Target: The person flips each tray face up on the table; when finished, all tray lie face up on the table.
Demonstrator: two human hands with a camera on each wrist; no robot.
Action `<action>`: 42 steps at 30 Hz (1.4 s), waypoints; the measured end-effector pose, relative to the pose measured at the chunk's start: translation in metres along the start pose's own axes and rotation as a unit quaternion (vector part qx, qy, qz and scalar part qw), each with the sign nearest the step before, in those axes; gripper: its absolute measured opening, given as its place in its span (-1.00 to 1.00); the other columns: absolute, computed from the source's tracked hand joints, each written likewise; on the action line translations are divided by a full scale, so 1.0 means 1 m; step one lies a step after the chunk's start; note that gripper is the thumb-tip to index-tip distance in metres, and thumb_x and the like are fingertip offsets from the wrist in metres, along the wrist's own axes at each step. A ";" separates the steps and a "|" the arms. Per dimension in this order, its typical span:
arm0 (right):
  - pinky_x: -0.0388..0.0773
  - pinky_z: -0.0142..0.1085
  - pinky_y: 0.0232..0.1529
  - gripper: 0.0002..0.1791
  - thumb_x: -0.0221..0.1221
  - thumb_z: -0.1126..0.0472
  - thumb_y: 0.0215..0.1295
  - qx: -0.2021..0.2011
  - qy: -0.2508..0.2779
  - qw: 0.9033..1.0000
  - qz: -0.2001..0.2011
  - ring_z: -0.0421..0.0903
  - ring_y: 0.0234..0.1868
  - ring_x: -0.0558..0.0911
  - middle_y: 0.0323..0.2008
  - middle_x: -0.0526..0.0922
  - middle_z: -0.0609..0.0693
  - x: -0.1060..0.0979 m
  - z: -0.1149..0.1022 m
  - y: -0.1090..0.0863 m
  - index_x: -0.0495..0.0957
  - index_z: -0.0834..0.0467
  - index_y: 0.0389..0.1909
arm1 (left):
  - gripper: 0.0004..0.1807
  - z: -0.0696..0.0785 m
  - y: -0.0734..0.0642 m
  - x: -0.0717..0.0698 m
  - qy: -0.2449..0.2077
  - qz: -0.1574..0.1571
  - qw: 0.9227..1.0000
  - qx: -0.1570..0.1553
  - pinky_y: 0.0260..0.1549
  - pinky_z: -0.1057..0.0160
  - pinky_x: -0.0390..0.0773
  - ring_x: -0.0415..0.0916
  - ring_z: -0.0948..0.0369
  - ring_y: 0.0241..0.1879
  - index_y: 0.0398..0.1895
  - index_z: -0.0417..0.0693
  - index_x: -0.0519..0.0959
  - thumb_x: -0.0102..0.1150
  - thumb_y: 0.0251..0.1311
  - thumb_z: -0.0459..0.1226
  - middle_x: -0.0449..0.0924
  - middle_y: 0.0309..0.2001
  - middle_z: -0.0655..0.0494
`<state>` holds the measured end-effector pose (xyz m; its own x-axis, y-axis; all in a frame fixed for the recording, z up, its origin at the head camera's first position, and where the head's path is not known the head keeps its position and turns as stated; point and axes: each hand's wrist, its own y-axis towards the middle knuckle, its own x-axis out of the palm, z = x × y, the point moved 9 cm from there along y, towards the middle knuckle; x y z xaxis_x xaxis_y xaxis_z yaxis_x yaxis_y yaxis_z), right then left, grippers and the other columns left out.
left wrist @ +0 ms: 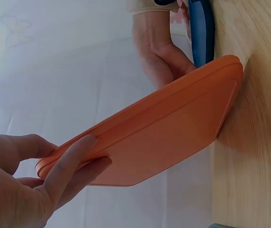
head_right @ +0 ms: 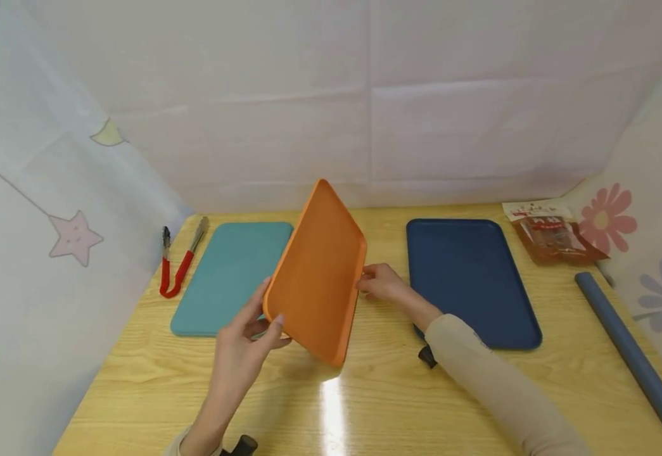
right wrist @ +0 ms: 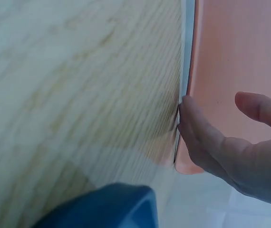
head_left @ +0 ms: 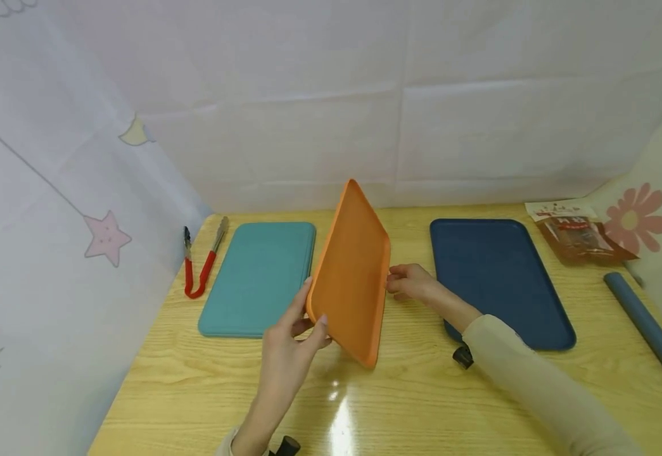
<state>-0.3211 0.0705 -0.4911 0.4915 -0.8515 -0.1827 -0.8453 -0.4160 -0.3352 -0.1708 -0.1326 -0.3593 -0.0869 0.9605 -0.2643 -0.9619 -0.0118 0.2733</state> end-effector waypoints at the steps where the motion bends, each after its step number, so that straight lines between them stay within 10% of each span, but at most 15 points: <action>1: 0.52 -0.04 0.09 -0.33 0.00 0.38 0.42 0.002 0.003 1.000 0.002 0.28 0.19 0.45 0.30 0.20 0.49 0.000 0.001 0.000 -0.06 0.54 0.40 | -0.28 -0.003 0.001 -0.002 -0.011 0.003 1.000 -0.011 -0.46 0.27 0.67 0.68 0.03 -0.21 0.44 0.14 0.27 0.18 0.24 -0.47 0.56 0.09 -0.19; 13: 0.68 -0.13 -0.25 -0.21 0.13 0.54 0.26 0.028 0.038 0.998 0.038 0.05 -0.24 0.68 0.03 0.43 0.40 -0.012 0.014 -0.002 -0.01 0.40 0.45 | -0.38 -0.028 0.011 -0.020 -0.148 0.034 0.986 -0.074 -0.36 0.01 0.67 0.66 0.04 -0.13 0.42 0.14 0.26 0.13 0.32 -0.38 0.52 0.11 -0.17; 18: 0.68 -0.15 -0.28 -0.22 0.14 0.49 0.25 0.022 0.043 0.998 0.045 -0.01 -0.27 0.67 0.00 0.49 0.33 -0.026 0.016 -0.008 0.03 0.35 0.46 | -0.50 -0.037 0.032 -0.020 -0.171 -0.023 0.982 -0.073 -0.23 0.09 0.67 0.64 0.08 -0.11 0.40 -0.05 0.31 -0.02 0.45 -0.15 0.47 0.20 -0.13; 22: 0.68 -0.15 -0.31 -0.20 0.16 0.47 0.22 0.026 0.041 0.998 0.036 -0.02 -0.26 0.67 0.00 0.51 0.30 -0.030 0.019 -0.011 0.05 0.33 0.46 | -0.47 -0.064 0.054 -0.018 -0.201 -0.083 0.967 -0.134 -0.20 0.17 0.66 0.62 0.11 -0.05 0.41 -0.03 0.31 -0.04 0.44 -0.07 0.42 0.27 -0.09; 31: 0.68 -0.16 -0.32 -0.21 0.16 0.47 0.22 0.023 0.015 0.998 0.051 0.00 -0.17 0.65 0.04 0.49 0.39 -0.049 0.020 -0.012 0.06 0.34 0.45 | -0.46 -0.121 0.096 -0.013 -0.124 -0.150 0.955 -0.225 -0.16 0.11 0.65 0.60 0.08 -0.08 0.40 0.09 0.32 0.10 0.38 -0.16 0.51 0.13 -0.11; 42: 0.69 -0.15 -0.36 -0.21 0.13 0.46 0.22 0.032 -0.040 0.996 0.076 0.00 -0.27 0.67 0.03 0.48 0.43 -0.073 0.023 -0.008 0.02 0.36 0.46 | -0.57 -0.158 0.115 0.006 -0.018 -0.143 0.966 -0.217 -0.36 0.13 0.68 0.65 0.02 -0.27 0.23 -0.25 0.48 0.16 0.31 -0.33 0.56 0.09 -0.22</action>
<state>-0.3456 0.1434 -0.4960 0.3753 -0.8742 -0.3081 -0.8978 -0.2601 -0.3555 -0.3233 -0.1723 -0.4752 0.2000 0.9509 -0.2363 -0.9640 0.1479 -0.2209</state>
